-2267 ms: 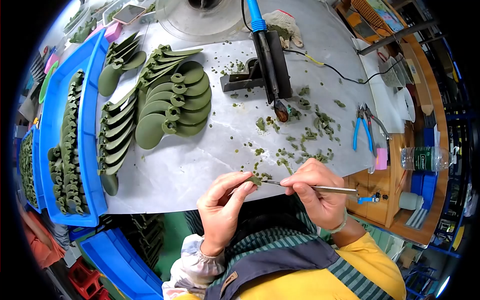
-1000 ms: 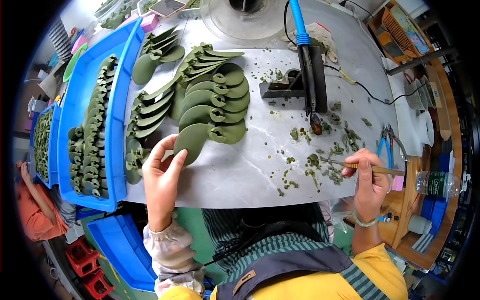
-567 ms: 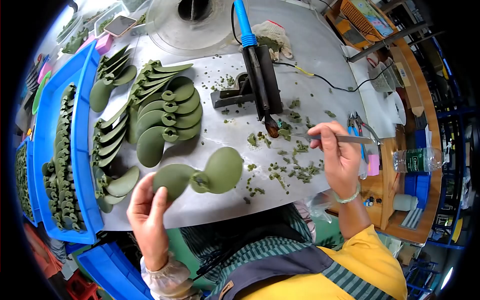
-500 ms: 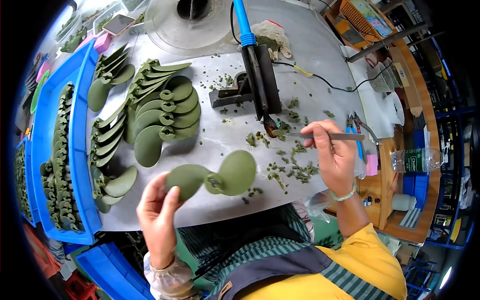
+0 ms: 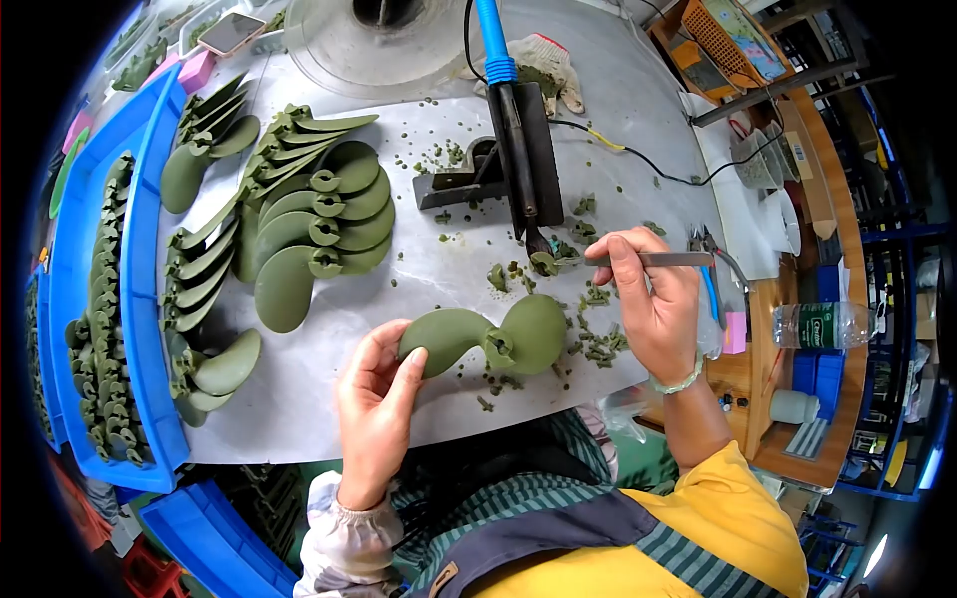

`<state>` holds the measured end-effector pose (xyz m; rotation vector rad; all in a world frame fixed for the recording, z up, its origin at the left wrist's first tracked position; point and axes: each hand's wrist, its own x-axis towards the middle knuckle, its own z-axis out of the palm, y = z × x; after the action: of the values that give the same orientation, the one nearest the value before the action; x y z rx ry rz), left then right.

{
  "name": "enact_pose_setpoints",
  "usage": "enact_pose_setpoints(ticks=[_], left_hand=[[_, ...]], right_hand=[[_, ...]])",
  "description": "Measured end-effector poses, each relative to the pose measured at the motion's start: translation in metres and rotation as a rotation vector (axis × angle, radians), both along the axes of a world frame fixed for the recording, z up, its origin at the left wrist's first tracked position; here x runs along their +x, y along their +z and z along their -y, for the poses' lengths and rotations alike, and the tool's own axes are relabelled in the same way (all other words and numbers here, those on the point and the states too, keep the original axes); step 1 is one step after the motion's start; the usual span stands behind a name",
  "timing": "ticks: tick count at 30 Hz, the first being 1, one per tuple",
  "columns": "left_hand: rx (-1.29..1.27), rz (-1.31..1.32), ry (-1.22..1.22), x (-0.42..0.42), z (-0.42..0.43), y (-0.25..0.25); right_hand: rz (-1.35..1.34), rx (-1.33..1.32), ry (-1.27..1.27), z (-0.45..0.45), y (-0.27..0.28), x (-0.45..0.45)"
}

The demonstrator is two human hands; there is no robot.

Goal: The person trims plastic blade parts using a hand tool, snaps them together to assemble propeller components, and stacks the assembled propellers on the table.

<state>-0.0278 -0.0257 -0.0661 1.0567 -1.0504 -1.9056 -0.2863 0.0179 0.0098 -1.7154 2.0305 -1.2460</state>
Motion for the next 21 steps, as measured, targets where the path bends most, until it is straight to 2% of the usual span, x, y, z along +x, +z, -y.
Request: enact_pose_setpoints(ticks=[21], left_hand=[[0.059, -0.040, -0.008, -0.0073, 0.0015, -0.0013]], right_hand=[[0.074, -0.001, -0.016, 0.0002, -0.0021, -0.0010]])
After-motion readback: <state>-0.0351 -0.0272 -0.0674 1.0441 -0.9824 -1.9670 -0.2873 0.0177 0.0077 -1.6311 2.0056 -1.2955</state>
